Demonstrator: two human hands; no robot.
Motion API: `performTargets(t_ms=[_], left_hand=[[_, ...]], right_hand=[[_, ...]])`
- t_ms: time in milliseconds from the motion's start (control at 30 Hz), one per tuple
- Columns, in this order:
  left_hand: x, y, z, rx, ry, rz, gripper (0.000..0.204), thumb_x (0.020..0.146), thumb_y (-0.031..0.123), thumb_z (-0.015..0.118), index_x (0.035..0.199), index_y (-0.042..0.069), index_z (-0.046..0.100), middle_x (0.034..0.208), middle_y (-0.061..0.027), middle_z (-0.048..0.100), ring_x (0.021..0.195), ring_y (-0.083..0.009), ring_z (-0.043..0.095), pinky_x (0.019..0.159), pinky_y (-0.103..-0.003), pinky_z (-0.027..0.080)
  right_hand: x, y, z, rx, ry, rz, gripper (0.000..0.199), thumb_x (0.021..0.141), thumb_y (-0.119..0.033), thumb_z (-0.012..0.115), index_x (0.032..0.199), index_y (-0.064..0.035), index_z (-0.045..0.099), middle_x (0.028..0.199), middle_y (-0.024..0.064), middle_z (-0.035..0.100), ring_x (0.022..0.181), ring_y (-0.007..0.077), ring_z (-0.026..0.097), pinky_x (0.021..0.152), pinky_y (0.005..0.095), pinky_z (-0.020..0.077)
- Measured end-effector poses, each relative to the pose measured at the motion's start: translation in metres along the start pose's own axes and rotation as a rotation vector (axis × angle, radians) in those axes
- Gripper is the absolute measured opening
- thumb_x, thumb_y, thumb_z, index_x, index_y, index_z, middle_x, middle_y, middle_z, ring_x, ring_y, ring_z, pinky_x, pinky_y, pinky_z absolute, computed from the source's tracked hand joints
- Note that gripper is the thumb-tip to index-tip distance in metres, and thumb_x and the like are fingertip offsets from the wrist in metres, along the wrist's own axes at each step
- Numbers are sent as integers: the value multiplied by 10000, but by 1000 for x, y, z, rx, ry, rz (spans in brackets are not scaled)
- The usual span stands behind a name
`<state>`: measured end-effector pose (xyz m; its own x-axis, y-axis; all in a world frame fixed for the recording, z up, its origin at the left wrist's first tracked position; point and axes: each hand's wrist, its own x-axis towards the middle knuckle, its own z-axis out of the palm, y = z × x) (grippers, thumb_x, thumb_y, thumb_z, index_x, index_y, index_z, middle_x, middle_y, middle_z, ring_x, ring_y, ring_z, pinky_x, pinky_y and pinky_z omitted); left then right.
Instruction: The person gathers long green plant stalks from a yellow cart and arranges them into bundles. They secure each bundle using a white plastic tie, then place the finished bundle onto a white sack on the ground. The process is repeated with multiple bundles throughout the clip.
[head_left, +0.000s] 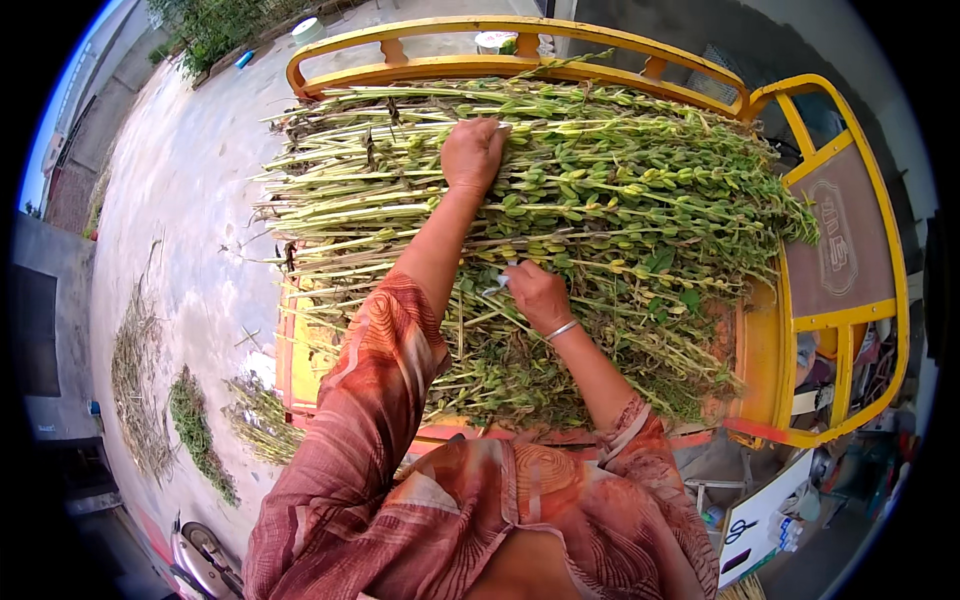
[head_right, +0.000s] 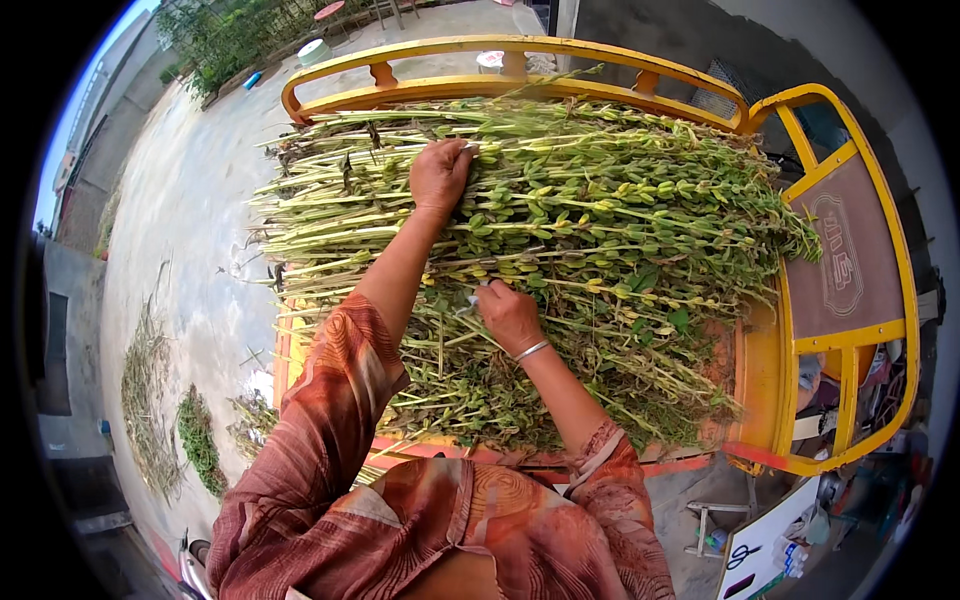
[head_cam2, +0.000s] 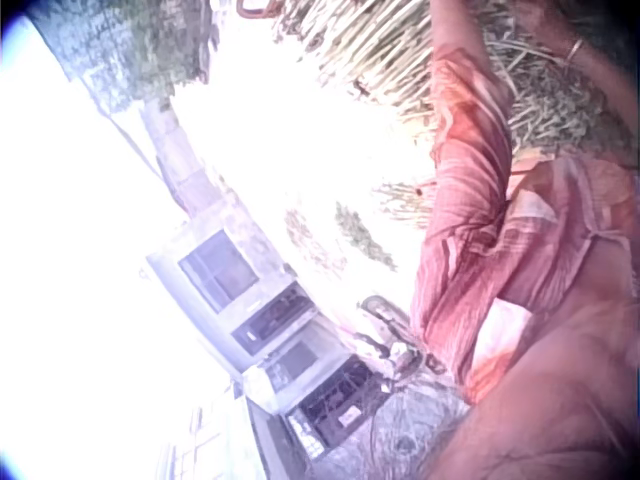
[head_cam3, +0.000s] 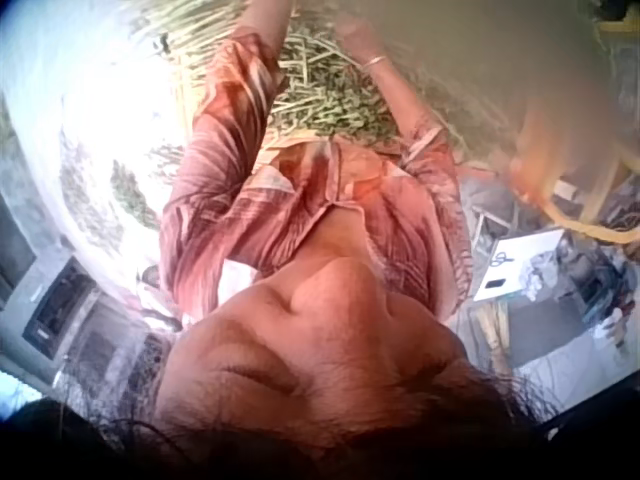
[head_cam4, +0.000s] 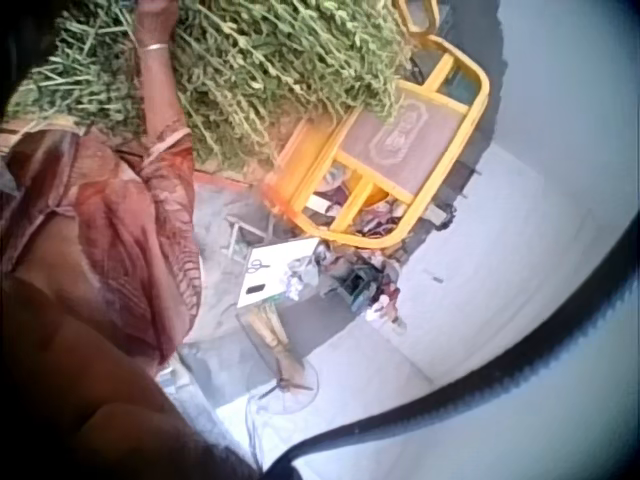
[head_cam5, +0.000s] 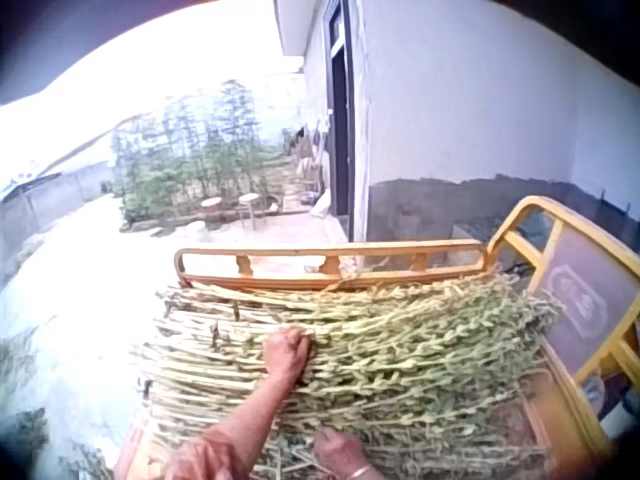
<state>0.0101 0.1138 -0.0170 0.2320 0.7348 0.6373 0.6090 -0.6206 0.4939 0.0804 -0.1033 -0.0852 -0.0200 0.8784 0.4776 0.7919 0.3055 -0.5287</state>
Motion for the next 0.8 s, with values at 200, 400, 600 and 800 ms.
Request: performTargets(t_ms=[200, 400, 600, 800], left_hand=[[21, 7, -9, 11, -228, -79, 304, 817, 351, 644, 694, 73, 651, 723, -148, 619, 681, -358, 593, 595, -456, 463], [40, -12, 2, -166, -262, -177, 309, 794, 334, 682, 658, 57, 662, 610, -179, 577, 579, -368, 569, 520, -435, 439], [48, -14, 17, -143, -226, -184, 263, 786, 315, 693, 666, 82, 695, 628, -120, 619, 582, -309, 606, 528, -397, 466], [38, 19, 10, 228, -164, -21, 157, 759, 230, 693, 708, 82, 678, 678, -116, 605, 662, -320, 605, 565, -402, 473]], right_hand=[[76, -29, -63, 159, 192, -88, 58, 787, -31, 618, 843, -33, 608, 736, 121, 579, 633, 311, 600, 520, 367, 460], [166, -3, -63, 13, 233, -104, 130, 803, -72, 601, 718, -34, 509, 679, 128, 536, 599, 341, 562, 505, 413, 440], [183, 48, -30, -31, 250, 76, 142, 818, -102, 599, 721, -28, 526, 705, 147, 553, 663, 379, 571, 554, 445, 449], [175, 53, -18, 69, 362, 79, 63, 810, -38, 570, 759, -12, 544, 717, 164, 547, 660, 381, 558, 549, 423, 426]])
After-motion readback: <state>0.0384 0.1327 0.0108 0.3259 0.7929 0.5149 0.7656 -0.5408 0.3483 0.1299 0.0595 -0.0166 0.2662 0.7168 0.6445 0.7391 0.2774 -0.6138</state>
